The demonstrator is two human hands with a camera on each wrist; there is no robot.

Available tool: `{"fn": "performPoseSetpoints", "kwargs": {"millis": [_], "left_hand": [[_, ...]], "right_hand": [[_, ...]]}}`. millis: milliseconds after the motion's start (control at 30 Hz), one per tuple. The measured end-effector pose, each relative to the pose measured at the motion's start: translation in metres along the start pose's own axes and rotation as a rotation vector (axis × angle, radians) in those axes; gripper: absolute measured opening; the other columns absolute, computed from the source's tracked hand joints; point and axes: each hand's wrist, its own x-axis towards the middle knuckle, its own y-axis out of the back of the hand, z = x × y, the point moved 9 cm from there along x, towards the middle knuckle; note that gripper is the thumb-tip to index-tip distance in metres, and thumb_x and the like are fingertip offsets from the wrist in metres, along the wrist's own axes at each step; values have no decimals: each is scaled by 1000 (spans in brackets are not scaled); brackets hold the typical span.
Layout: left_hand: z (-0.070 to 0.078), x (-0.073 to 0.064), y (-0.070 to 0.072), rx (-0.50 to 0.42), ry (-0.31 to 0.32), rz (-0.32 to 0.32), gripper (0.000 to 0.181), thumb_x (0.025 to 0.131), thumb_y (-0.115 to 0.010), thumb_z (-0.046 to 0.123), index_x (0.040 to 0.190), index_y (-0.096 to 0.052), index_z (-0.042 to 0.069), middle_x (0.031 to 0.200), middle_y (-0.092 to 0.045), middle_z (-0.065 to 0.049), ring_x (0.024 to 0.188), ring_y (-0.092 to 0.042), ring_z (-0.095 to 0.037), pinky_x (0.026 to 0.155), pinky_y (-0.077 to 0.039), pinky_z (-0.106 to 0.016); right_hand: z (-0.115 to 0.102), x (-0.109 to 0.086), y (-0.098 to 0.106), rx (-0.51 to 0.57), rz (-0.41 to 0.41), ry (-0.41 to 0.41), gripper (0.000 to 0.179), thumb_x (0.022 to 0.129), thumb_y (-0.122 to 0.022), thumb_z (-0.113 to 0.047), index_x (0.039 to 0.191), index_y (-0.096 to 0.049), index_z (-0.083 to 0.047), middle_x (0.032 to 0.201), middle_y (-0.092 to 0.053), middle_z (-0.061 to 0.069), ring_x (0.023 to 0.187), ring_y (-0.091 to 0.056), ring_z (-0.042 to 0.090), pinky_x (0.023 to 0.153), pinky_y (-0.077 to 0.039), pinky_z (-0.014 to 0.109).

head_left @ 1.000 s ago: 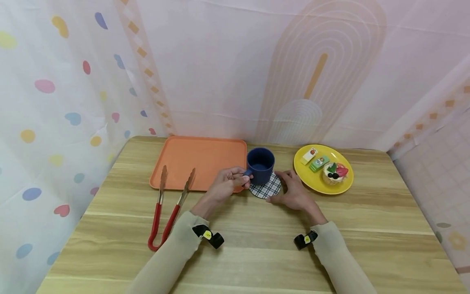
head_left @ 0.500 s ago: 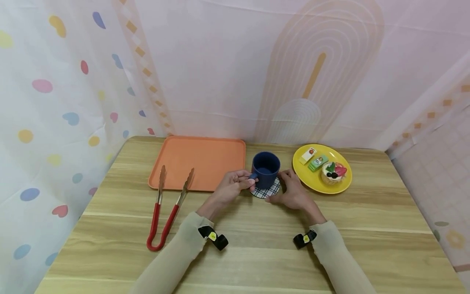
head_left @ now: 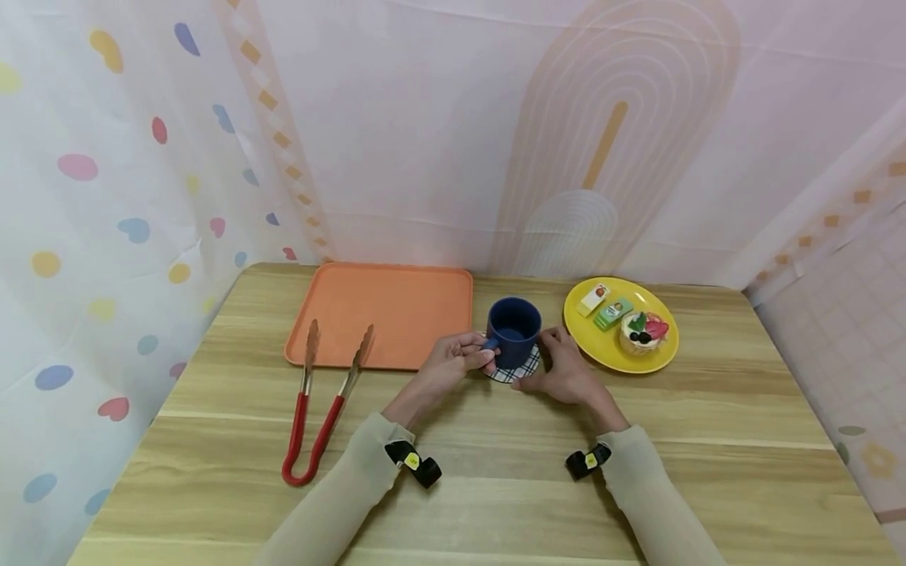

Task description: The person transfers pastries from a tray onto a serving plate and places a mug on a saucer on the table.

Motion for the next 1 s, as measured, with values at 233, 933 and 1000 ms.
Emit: {"fn": "performPoseSetpoints", "kwargs": {"millis": [233, 933, 1000], "left_hand": [[0, -2, 2, 79, 15, 18, 14, 102, -61, 9, 111, -64, -2, 83, -74, 3, 85, -70, -10, 89, -53, -27], [24, -21, 28, 311, -112, 151, 49, 101, -66, 30, 143, -55, 8, 136, -65, -13, 125, -62, -26, 104, -51, -45], [30, -23, 31, 336, -129, 158, 50, 101, -67, 33, 144, -54, 11, 139, -63, -13, 128, -59, -26, 106, -50, -46]], "right_hand": [[-2, 0, 0, -4, 3, 8, 98, 74, -92, -38, 151, -45, 0, 145, -42, 15, 136, -39, 35, 117, -35, 56], [-10, -11, 14, -24, 10, 80, 76, 83, -85, -32, 145, -53, 0, 136, -56, 17, 121, -52, 33, 106, -45, 53], [-9, -15, 20, -41, 20, 96, 73, 85, -83, -32, 145, -53, -2, 135, -58, 17, 117, -53, 32, 103, -47, 51]]}}
